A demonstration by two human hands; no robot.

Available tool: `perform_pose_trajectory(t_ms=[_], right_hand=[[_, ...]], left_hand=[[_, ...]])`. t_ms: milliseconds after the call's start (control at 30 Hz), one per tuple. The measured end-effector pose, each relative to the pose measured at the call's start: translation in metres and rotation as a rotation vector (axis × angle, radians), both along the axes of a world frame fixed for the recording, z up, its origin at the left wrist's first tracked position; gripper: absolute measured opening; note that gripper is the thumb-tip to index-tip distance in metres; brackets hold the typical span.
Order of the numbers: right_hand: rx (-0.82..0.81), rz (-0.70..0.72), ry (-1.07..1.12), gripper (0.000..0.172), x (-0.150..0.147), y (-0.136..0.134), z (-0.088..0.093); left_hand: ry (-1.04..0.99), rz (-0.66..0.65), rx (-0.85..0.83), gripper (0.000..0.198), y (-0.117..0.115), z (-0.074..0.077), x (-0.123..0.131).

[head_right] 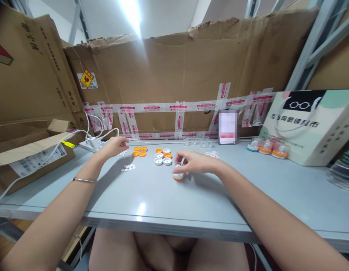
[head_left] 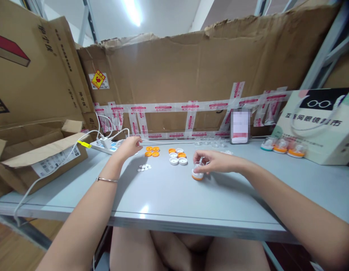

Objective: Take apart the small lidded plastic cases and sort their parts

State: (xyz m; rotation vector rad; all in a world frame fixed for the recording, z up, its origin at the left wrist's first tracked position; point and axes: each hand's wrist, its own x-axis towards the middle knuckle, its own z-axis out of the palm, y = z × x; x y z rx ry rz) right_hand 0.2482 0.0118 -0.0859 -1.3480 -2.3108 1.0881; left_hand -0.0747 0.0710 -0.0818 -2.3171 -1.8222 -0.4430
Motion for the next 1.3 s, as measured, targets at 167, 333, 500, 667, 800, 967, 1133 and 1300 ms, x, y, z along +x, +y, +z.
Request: perform_pose_trajectory(t_ms=[167,333,500,667,800,967,1133,1300], right_hand=[[0.232,-0.081,0.079,0.038,-0.025,0.005,-0.021],[0.329,-0.118,0.182,0.038,-0.044,0.004,-0.036],[0.370,-0.175,0.215,0.030,-0.051,0.002,-0.039],[0.487,-0.107,0.171,0.018,-0.048,0.001,-0.034],[0.482,0.038,0.178,0.015,-0.043,-0.001,-0.029],[0.467,0.241,0.252,0.029,-0.035,-0.004,-0.026],[0.468,0.079,0.249,0.054,-0.036,-0.002,-0.026],[0.417,0.047,0.160,0.029,-0.041,0.000,-0.028]], left_hand=[[-0.301,-0.394,-0.240,0.039,-0.041,0.004,0.059],[-0.256,-0.593,-0.356,0.046,-0.064,-0.013,0.104],[-0.351,-0.563,-0.282,0.036,-0.059,-0.031,0.114],[-0.533,-0.568,-0.394,0.026,-0.054,-0.038,0.112],[-0.580,-0.608,-0.508,0.027,-0.053,-0.035,0.109],[-0.535,-0.568,-0.552,0.034,-0.051,-0.033,0.105],[-0.513,-0.533,-0.570,0.042,-0.049,-0.034,0.104],[-0.552,-0.606,-0.605,0.038,-0.047,-0.036,0.103]])
